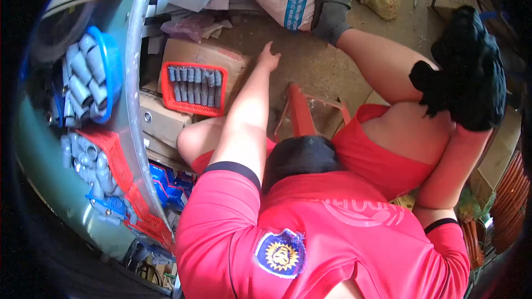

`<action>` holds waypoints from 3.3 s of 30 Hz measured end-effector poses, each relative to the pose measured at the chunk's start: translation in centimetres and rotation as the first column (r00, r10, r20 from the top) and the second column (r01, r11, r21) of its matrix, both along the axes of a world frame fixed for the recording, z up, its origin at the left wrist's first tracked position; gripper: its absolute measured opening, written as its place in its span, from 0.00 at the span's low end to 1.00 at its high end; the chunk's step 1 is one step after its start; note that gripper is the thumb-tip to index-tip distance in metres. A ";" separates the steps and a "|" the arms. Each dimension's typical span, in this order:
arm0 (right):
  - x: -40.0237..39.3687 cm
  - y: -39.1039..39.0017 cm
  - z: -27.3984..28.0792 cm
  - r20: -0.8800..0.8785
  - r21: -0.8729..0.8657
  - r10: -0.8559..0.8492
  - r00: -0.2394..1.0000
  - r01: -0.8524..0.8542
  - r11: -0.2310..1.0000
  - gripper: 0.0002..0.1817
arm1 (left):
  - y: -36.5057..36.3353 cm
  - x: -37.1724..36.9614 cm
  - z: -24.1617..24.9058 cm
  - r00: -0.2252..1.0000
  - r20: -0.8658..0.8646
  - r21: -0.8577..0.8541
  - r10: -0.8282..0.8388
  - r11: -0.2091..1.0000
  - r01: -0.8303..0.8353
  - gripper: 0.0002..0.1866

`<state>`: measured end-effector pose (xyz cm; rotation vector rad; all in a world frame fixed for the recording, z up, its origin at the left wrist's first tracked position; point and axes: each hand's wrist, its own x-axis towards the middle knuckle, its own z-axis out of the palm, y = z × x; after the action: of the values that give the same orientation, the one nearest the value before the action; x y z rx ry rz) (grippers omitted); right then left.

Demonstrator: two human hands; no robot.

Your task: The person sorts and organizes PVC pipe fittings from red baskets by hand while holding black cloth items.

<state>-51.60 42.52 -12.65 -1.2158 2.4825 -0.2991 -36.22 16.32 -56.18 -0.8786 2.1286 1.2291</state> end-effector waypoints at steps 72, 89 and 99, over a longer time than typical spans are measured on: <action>9.2 -0.8 3.4 0.497 -0.612 -0.004 0.868 0.354 0.707 0.12 | 5.4 6.9 53.2 0.082 -0.926 0.376 0.368 0.917 0.136 0.22; 10.9 -19.6 14.9 0.589 -0.713 0.545 0.597 0.066 0.698 0.20 | -3.4 17.1 56.8 0.113 -0.992 -0.029 0.056 0.770 -0.638 0.11; 11.5 -30.0 6.8 0.427 -0.853 0.666 0.612 0.027 0.522 0.22 | -6.6 18.5 53.8 0.191 -0.971 -0.025 0.141 0.739 -0.673 0.08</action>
<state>-40.11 12.55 -5.89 -1.4611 1.2661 -1.5917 -17.72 9.75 -2.38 -1.1856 3.4330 1.8895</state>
